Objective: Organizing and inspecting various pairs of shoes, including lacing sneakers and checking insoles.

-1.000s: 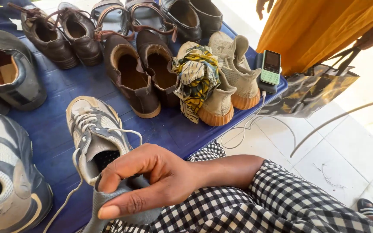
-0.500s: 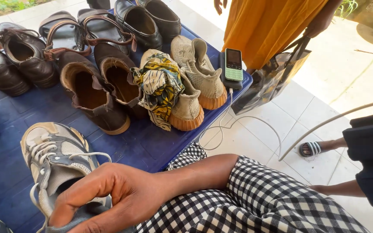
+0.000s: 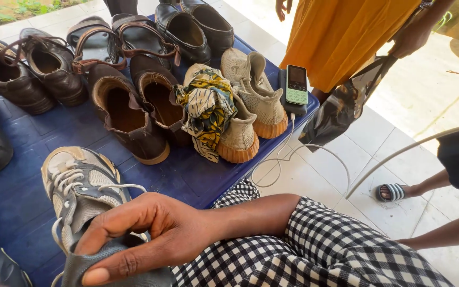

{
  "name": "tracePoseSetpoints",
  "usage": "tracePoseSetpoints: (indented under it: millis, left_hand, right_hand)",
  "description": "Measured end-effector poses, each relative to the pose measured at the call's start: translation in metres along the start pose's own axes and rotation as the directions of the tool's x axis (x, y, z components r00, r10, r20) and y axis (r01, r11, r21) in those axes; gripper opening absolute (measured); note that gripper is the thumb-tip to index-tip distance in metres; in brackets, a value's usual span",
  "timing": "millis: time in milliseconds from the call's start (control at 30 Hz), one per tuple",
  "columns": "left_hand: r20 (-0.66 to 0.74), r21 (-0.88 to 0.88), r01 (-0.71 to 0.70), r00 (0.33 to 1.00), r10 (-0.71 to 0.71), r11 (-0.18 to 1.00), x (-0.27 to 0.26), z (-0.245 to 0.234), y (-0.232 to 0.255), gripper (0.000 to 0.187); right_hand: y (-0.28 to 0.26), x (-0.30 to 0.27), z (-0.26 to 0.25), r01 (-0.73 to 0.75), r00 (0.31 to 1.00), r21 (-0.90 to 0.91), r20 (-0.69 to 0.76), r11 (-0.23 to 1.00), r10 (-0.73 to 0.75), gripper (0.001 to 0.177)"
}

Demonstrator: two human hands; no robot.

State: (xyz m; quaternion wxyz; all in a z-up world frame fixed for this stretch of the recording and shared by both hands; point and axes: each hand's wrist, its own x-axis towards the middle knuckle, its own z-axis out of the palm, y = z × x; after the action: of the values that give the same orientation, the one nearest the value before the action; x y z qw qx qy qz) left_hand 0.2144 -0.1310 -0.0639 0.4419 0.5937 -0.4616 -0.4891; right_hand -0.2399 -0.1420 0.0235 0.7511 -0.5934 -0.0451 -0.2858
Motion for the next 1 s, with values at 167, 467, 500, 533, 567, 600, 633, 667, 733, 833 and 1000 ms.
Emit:
tracePoseSetpoints:
  millis: [167,467,500,533,567,600,633,667,733,833,1000]
  left_hand:
    - [0.252,-0.028,-0.455,0.858,0.447,0.89,-0.096,0.175,0.094,0.074]
    - [-0.058,-0.634,-0.266,0.953,0.298,0.726,-0.096,0.183,0.081,0.035]
    - [-0.075,-0.631,-0.273,0.953,0.294,0.726,-0.094,0.18,0.082,0.035]
    - [-0.101,-0.598,-0.335,0.933,0.346,0.728,-0.091,0.176,0.083,0.025]
    - [-0.125,-0.563,-0.395,0.909,0.397,0.726,-0.088,0.172,0.084,0.016]
    - [-0.141,-0.557,-0.402,0.908,0.395,0.727,-0.086,0.172,0.087,0.016]
    - [-0.162,-0.49,-0.403,0.914,0.373,0.773,-0.083,0.17,0.09,0.014]
    - [-0.193,-0.422,-0.395,0.919,0.345,0.816,-0.083,0.169,0.092,0.013]
    - [-0.22,-0.413,-0.39,0.92,0.325,0.823,-0.082,0.167,0.1,0.015]
    - [-0.213,-0.45,-0.385,0.923,0.322,0.806,-0.085,0.164,0.113,0.02]
    - [-0.122,-0.458,-0.377,0.924,0.363,0.805,-0.09,0.157,0.122,0.03]
  right_hand:
    - [-0.006,0.017,0.013,0.002,0.999,0.029,0.046,1.0,-0.004,0.016]
    - [-0.02,0.033,0.006,-0.066,0.998,0.088,0.008,0.994,0.065,0.037]
    - [-0.023,0.035,0.008,-0.072,0.997,0.096,0.023,0.993,0.07,0.037]
    - [-0.026,0.039,0.011,-0.127,0.99,0.07,-0.046,0.989,0.13,0.04]
    - [-0.029,0.042,0.013,-0.184,0.975,0.048,-0.114,0.982,0.189,0.044]
    - [-0.026,0.04,0.009,-0.188,0.976,0.054,-0.099,0.981,0.192,0.044]
    - [-0.022,0.038,0.006,-0.181,0.974,0.009,-0.138,0.983,0.18,0.044]
    - [-0.017,0.036,0.003,-0.181,0.97,-0.03,-0.172,0.983,0.174,0.044]
    - [-0.014,0.037,0.0,-0.145,0.974,-0.01,-0.178,0.989,0.141,0.041]
    - [-0.011,0.041,0.001,-0.096,0.967,0.018,-0.237,0.995,0.098,0.036]
    - [-0.005,0.037,-0.005,-0.005,0.927,0.071,-0.373,0.997,0.031,0.027]
